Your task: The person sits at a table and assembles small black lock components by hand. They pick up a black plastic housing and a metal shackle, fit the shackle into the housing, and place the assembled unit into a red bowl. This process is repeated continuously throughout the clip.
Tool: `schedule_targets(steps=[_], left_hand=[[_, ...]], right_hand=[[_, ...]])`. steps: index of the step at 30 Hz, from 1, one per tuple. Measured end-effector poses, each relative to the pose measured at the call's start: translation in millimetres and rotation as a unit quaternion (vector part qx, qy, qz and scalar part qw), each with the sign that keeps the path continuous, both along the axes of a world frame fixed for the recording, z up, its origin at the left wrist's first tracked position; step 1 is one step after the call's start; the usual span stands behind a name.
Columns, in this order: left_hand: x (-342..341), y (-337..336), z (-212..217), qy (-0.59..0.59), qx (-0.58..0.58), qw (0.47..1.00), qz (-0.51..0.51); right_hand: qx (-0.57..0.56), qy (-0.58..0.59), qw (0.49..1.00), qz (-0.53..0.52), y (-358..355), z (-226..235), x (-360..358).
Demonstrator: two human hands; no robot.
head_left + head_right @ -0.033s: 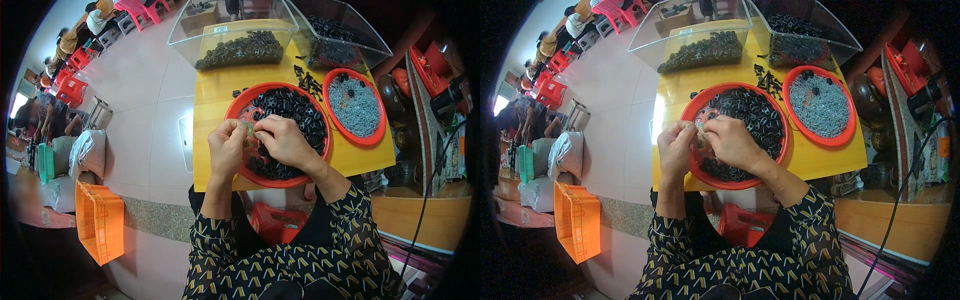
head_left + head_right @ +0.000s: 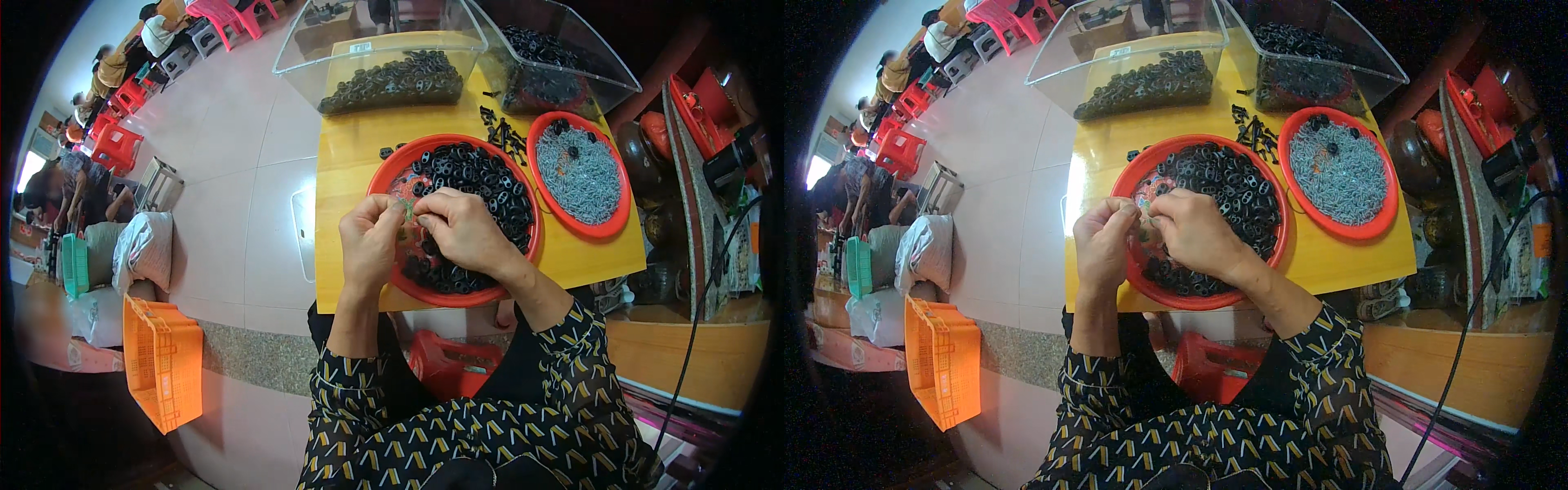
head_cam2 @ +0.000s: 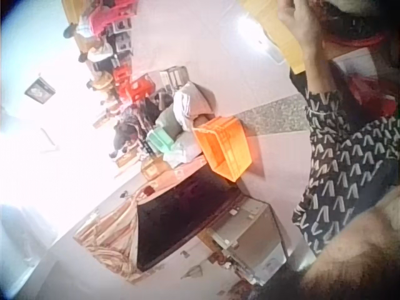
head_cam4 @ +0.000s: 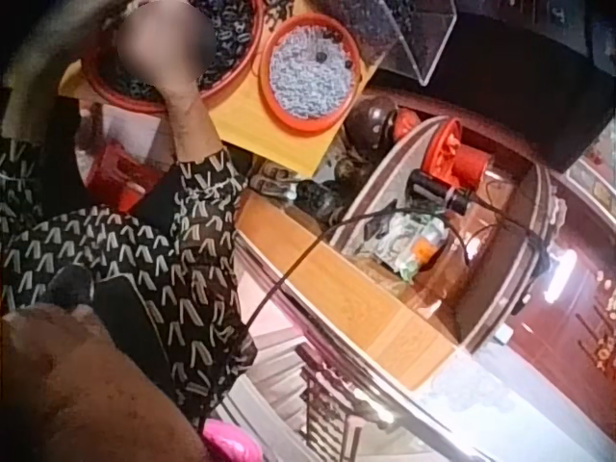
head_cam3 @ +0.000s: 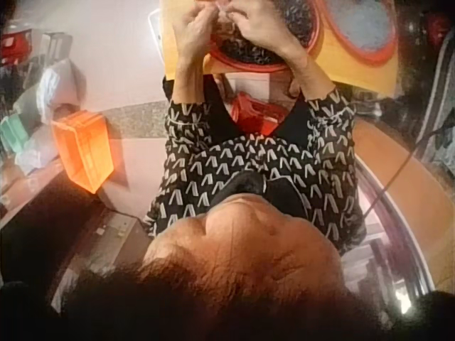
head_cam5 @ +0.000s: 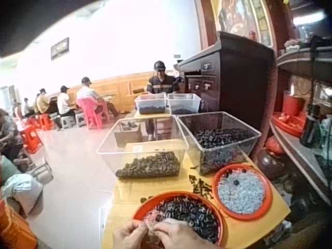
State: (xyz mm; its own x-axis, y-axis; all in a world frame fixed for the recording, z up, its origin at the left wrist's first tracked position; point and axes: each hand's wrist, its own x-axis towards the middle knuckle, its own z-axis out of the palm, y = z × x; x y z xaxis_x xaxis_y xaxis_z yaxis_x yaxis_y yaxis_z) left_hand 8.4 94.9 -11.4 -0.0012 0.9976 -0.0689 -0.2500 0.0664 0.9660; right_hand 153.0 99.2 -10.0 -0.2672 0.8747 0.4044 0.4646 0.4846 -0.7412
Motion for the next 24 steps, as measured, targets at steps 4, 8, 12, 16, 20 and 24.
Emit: schedule_targets(steps=[4, 8, 12, 16, 20, 24], left_hand=[[-1.2, 1.0, -6.2, -0.081, -0.007, 0.996, -0.034], [1.3, 0.4, -10.4, -0.152, -0.005, 0.985, -0.079], [6.0, -2.0, -8.4, -0.176, -0.014, 0.98, -0.092], [11.6, -4.1, -6.5, -0.17, -0.004, 0.98, -0.106], [15.6, -5.3, -7.9, -0.178, 0.014, 0.977, -0.117], [17.5, -7.2, -5.5, -0.172, 0.011, 0.978, -0.122]], right_hand=[[-0.217, 0.147, 0.964, 0.045, -0.6, 13.5, 7.0], [-0.291, 0.274, 0.911, 0.099, -5.0, 29.6, 16.1], [-0.321, 0.196, 0.927, 0.007, -7.1, 32.7, 23.7], [-0.206, 0.16, 0.965, 0.008, -9.3, 23.2, 29.8], [-0.299, 0.25, 0.921, 0.008, -19.1, 30.8, 27.0], [-0.27, 0.264, 0.926, -0.013, -25.2, 36.4, 22.0]])
